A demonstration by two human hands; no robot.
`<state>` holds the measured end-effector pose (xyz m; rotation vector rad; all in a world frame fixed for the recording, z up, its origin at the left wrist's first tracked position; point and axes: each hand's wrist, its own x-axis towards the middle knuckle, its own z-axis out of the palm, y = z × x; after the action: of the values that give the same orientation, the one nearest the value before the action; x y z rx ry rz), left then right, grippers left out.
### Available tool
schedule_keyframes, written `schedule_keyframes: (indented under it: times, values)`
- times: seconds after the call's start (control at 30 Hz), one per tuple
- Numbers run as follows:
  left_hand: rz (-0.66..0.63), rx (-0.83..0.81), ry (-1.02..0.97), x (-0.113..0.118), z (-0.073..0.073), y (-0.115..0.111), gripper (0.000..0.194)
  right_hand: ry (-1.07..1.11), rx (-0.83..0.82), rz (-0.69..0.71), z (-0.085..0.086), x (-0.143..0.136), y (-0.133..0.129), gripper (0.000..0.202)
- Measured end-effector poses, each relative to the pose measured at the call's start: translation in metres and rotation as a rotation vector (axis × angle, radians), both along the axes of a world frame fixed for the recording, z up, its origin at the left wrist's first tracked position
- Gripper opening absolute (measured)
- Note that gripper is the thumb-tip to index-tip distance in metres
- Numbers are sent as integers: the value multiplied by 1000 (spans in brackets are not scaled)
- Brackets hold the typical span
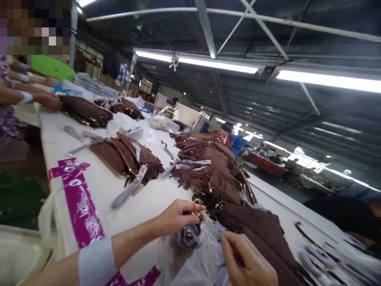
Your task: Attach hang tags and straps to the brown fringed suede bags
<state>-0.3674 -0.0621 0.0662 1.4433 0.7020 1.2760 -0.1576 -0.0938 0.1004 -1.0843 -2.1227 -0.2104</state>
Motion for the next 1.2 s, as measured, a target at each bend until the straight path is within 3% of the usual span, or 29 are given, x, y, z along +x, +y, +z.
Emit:
schedule_keyframes:
  times: [0.33,0.5,0.67,0.9,1.07,1.2]
  values:
    - [0,-76,-36,5,0,2,43,-21,29,93,-11,1,11,22]
    - [-30,-60,-70,6,2,1,27,64,-19,58,-12,-14,7,27]
    - [68,92,143,4,4,2,17,85,-80,17,-13,-31,1,22]
    - [212,202,296,-1,-10,14,23,108,-78,-29,-18,-35,8,15]
    - [162,276,421,-1,2,6,26,167,-70,-6,-22,-34,9,19]
    - [273,418,506,-3,8,2,29,246,-101,25,-17,-33,6,14]
